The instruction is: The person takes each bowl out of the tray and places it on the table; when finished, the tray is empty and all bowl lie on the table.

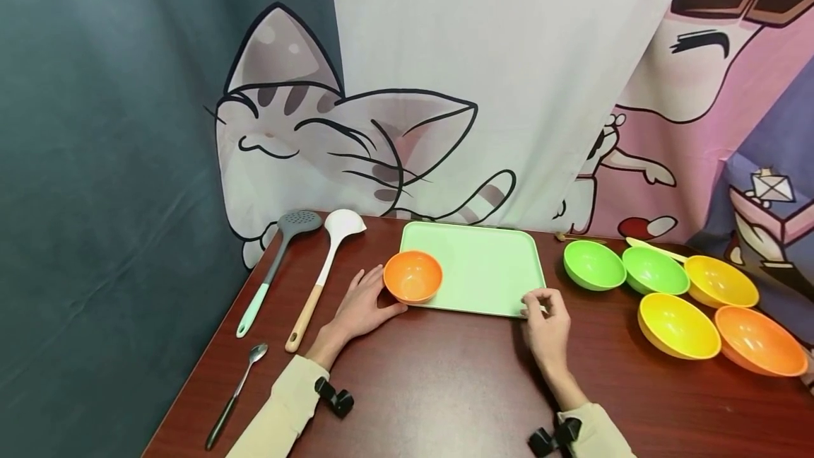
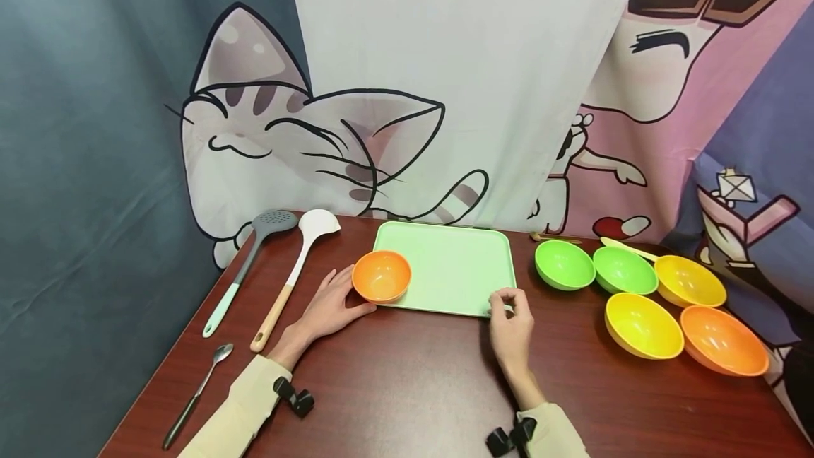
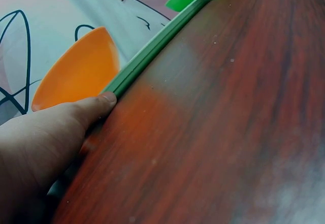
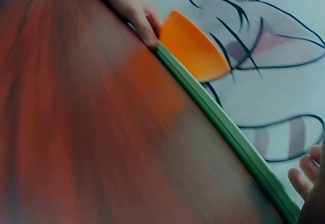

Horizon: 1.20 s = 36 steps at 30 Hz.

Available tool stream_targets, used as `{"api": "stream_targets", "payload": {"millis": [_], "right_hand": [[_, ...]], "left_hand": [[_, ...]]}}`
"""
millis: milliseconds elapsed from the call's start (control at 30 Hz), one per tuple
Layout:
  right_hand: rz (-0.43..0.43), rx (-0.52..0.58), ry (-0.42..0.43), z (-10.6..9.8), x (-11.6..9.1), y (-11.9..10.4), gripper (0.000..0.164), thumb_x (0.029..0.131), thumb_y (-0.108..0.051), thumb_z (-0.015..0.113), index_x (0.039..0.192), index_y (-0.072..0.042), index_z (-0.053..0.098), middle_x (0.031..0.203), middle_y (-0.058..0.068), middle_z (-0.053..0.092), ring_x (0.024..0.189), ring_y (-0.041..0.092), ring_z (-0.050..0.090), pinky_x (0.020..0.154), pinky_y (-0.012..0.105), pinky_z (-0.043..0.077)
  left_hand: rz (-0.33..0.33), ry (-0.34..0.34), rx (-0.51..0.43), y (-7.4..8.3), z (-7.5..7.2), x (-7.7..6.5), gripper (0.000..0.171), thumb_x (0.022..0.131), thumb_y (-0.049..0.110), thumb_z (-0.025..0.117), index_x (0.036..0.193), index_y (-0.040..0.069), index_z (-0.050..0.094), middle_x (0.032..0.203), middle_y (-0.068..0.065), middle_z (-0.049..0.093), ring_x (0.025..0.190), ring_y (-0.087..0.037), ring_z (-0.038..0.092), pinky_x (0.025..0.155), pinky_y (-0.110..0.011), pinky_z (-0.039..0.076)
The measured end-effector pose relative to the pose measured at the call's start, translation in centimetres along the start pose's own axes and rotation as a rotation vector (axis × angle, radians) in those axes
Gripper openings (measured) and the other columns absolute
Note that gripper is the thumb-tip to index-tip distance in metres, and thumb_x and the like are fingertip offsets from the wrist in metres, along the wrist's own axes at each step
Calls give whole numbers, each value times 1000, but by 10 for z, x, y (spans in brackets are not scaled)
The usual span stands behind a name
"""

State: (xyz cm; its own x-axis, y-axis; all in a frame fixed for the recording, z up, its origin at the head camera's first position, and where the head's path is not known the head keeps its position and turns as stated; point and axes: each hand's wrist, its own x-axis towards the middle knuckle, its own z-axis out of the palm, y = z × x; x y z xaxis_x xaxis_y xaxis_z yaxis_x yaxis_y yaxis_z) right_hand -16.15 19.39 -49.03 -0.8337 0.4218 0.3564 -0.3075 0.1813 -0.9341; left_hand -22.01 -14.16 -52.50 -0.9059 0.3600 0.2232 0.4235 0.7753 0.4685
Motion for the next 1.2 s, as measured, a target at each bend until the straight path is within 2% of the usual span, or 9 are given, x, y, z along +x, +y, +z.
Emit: {"api": "stream_targets", "payload": {"millis": [167, 333, 500, 633, 767, 800, 1067, 1133, 1200], "right_hand": [[-59, -18, -53, 32, -7, -16, 11, 93, 6, 58, 97, 16, 60, 88, 17, 61, 76, 7, 63, 69, 20, 57], [-52, 10, -99, 53, -10, -18, 16, 95, 4, 58, 105, 16, 60, 96, 25, 63, 82, 10, 63, 72, 14, 53], [-32, 58, -181, 72, -12, -18, 22, 96, 3, 58, 113, 17, 58, 106, 31, 63, 92, 14, 62, 75, 12, 53], [16, 53, -224, 91, -13, -7, 25, 97, 1, 57, 118, 14, 58, 114, 30, 64, 102, 23, 63, 79, 12, 52], [52, 43, -224, 109, -13, 12, 28, 98, -4, 58, 123, 8, 58, 119, 25, 64, 113, 32, 61, 82, 12, 51], [51, 43, -221, 114, -14, 14, 29, 98, -5, 58, 124, 6, 59, 120, 23, 65, 114, 31, 62, 83, 14, 51], [84, -38, -238, 138, -18, 14, 31, 95, -12, 61, 125, -1, 61, 119, 16, 67, 112, 29, 65, 90, 43, 54], [97, -47, -239, 140, -18, 13, 30, 94, -12, 62, 122, -4, 62, 118, 17, 68, 112, 30, 65, 88, 44, 55], [106, -44, -238, 140, -18, 13, 28, 93, -11, 62, 120, -6, 63, 117, 17, 69, 111, 31, 66, 84, 40, 56]], "left_hand": [[-4, -14, 3, 0, -2, 0, 83, 87, 61, 67, 152, 15, 43, 156, -7, 44, 150, -28, 31, 123, -57, 16], [-11, -28, 10, 1, -3, 1, 84, 87, 61, 66, 153, 15, 41, 157, -6, 42, 151, -28, 30, 123, -57, 15], [-15, -24, 10, 0, -3, 0, 83, 87, 60, 66, 153, 16, 41, 158, -5, 42, 151, -27, 29, 124, -57, 14], [-15, -21, 4, 0, -2, 0, 83, 88, 59, 66, 153, 16, 41, 158, -5, 42, 151, -27, 29, 124, -57, 14], [0, -7, 5, 2, 0, 0, 82, 87, 59, 67, 152, 15, 43, 156, -5, 44, 150, -28, 31, 123, -58, 16], [0, -8, 8, 2, 0, 0, 82, 87, 59, 67, 152, 15, 43, 156, -5, 44, 150, -28, 31, 123, -58, 16], [-17, -6, 3, 3, 1, 1, 81, 87, 59, 67, 152, 17, 44, 155, -3, 46, 150, -27, 32, 123, -57, 16], [-14, 4, -2, 2, 0, 1, 80, 87, 58, 68, 151, 16, 45, 154, -4, 47, 149, -28, 33, 122, -58, 17], [-12, 10, -3, 2, 0, 1, 80, 87, 58, 68, 150, 15, 45, 154, -4, 48, 149, -28, 34, 122, -58, 17]]}}
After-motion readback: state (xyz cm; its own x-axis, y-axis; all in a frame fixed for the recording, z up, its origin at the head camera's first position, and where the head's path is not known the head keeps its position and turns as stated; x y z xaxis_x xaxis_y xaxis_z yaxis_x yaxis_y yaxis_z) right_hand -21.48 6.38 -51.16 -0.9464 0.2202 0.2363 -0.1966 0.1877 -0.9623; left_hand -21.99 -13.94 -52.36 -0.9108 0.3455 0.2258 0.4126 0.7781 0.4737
